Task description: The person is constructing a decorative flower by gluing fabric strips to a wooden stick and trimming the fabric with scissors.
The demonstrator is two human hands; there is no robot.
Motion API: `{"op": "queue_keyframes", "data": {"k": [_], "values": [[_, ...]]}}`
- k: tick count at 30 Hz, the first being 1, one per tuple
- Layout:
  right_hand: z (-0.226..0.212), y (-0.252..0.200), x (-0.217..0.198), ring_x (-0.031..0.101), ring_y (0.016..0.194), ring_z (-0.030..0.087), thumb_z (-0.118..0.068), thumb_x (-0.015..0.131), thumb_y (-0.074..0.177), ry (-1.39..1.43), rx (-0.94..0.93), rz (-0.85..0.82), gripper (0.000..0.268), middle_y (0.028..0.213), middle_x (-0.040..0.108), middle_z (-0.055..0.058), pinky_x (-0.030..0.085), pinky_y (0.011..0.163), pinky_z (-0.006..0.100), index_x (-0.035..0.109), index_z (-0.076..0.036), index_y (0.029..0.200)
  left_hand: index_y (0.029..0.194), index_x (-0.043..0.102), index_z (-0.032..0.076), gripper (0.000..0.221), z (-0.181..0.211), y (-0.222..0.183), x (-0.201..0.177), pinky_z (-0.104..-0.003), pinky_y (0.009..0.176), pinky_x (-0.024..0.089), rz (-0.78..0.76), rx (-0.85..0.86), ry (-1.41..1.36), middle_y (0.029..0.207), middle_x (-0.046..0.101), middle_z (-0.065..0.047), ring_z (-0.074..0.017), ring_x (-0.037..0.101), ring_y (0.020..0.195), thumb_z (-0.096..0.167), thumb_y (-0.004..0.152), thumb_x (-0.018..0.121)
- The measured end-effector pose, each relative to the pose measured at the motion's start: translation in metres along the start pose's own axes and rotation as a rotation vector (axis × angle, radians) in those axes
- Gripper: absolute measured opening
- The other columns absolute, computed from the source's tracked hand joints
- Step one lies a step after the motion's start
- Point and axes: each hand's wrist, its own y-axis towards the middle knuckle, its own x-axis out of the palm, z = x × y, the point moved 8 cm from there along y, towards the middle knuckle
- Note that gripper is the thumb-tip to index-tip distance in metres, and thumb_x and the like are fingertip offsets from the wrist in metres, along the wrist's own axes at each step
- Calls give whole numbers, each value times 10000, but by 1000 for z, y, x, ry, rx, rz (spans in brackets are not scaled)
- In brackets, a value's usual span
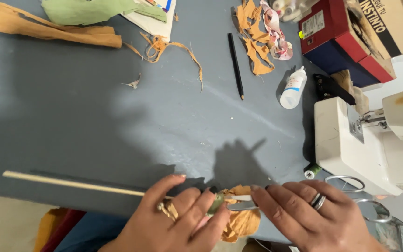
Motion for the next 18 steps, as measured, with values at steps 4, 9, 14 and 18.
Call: {"op": "queue_keyframes", "data": {"k": [4, 9, 14, 18], "values": [[-6, 0, -4, 665, 764, 92, -279, 778, 944, -55, 20, 37, 152, 999, 673, -27, 577, 715, 344, 766, -203, 1075, 1148, 664, 208, 221, 4, -2, 0, -442, 961, 558, -101, 17, -27, 1072, 724, -37, -132, 662, 895, 408, 1055, 677], [-8, -8, -4, 666, 723, 122, -379, 503, 999, -44, 102, 77, 340, 907, 721, -53, 535, 677, 318, 769, -182, 1075, 1212, 675, 220, 209, 7, -6, 3, -411, 968, 569, -108, 58, 14, 1149, 688, -45, -100, 679, 899, 350, 1051, 647], [-10, -9, 0, 671, 739, 117, -428, 513, 1010, -31, 76, 22, 369, 961, 726, -35, 542, 667, 324, 742, -163, 1127, 1099, 643, 244, 138, 6, -3, 1, -410, 908, 594, -49, 39, 7, 1090, 710, -26, -118, 675, 949, 361, 1033, 677], [-12, -8, 2, 672, 789, 126, -471, 524, 1026, -30, 2, 49, 412, 1005, 735, -17, 539, 674, 308, 723, -131, 1146, 930, 588, 230, 155, -2, 7, -4, -428, 939, 568, -48, -92, -135, 1004, 698, -7, -140, 672, 904, 326, 1023, 667]]}}
